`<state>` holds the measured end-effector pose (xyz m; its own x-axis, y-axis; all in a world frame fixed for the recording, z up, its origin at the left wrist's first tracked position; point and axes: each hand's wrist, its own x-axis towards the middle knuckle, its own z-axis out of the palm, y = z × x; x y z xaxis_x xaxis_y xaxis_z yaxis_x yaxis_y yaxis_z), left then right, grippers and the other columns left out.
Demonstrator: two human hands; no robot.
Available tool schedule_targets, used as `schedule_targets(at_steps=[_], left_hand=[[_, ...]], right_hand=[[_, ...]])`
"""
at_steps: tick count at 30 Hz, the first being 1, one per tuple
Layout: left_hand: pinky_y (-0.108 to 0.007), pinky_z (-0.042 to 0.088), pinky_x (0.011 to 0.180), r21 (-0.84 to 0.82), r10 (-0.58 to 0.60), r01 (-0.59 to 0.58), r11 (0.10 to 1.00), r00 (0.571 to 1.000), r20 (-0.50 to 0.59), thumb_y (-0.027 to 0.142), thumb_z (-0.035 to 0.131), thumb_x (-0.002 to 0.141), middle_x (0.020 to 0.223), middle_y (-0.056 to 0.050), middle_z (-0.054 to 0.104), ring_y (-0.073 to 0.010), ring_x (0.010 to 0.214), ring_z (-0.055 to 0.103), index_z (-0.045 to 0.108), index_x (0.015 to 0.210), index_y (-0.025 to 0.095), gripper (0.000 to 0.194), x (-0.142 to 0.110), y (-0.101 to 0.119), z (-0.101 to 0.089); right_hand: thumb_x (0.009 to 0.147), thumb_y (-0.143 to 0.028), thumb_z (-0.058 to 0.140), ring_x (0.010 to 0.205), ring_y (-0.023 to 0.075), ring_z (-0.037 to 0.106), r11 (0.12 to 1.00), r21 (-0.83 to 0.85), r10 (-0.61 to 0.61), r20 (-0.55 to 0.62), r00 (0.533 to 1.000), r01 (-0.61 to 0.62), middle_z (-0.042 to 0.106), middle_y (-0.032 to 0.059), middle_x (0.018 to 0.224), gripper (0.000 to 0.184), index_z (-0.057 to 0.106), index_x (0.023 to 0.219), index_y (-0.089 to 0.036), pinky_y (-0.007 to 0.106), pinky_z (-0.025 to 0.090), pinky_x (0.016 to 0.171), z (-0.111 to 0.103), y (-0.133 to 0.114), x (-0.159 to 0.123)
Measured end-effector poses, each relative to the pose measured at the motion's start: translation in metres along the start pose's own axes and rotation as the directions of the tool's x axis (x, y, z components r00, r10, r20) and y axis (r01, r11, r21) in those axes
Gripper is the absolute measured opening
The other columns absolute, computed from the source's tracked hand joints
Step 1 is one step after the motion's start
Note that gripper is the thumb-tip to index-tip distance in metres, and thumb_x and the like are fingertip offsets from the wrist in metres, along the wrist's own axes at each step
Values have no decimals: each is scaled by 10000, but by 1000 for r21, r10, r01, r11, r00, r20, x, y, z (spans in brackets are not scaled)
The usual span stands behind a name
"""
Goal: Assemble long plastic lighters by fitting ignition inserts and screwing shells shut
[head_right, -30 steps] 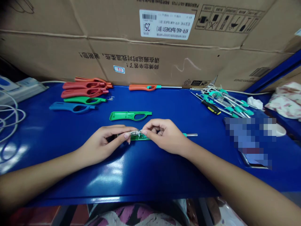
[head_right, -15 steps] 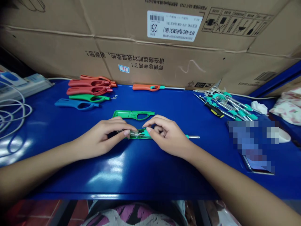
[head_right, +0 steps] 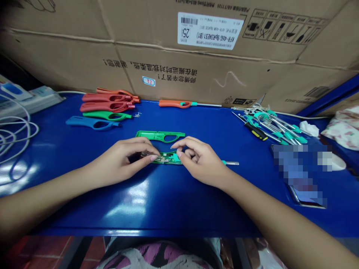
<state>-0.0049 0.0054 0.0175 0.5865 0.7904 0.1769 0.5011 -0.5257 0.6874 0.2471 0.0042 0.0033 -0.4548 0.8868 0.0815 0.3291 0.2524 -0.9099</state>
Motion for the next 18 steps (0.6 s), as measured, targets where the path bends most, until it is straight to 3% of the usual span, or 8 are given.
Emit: schedule_targets(at_steps=[8, 12, 18], left_hand=[[-270, 486, 756, 15, -46, 46, 999, 999, -19, 282, 572, 982, 955, -39, 714, -155, 846, 648, 743, 1020, 193, 196, 1, -3, 8], [-267, 479, 719, 97, 5, -2, 995, 999, -34, 266, 566, 974, 958, -37, 679, -145, 799, 621, 707, 1004, 179, 168, -1, -3, 9], [-313, 516, 848, 174, 70, -65, 983, 997, -21, 230, 531, 974, 1061, -71, 661, -189, 958, 640, 675, 1068, 163, 185, -3, -4, 7]], right_hand=[[972, -298, 572, 599, 72, 440, 1000, 3, 2, 5, 1000, -2, 575, 44, 1015, 181, 657, 1097, -198, 249, 346, 512, -1, 0, -1], [975, -298, 569, 588, 70, 429, 1000, -14, 1, 6, 1000, -1, 575, 42, 1005, 180, 656, 1096, -199, 249, 347, 508, -1, 0, 0], [978, -269, 550, 614, 84, 474, 994, -88, -70, -51, 996, 66, 591, 59, 1035, 163, 675, 1063, -207, 248, 385, 503, -2, -5, -3]])
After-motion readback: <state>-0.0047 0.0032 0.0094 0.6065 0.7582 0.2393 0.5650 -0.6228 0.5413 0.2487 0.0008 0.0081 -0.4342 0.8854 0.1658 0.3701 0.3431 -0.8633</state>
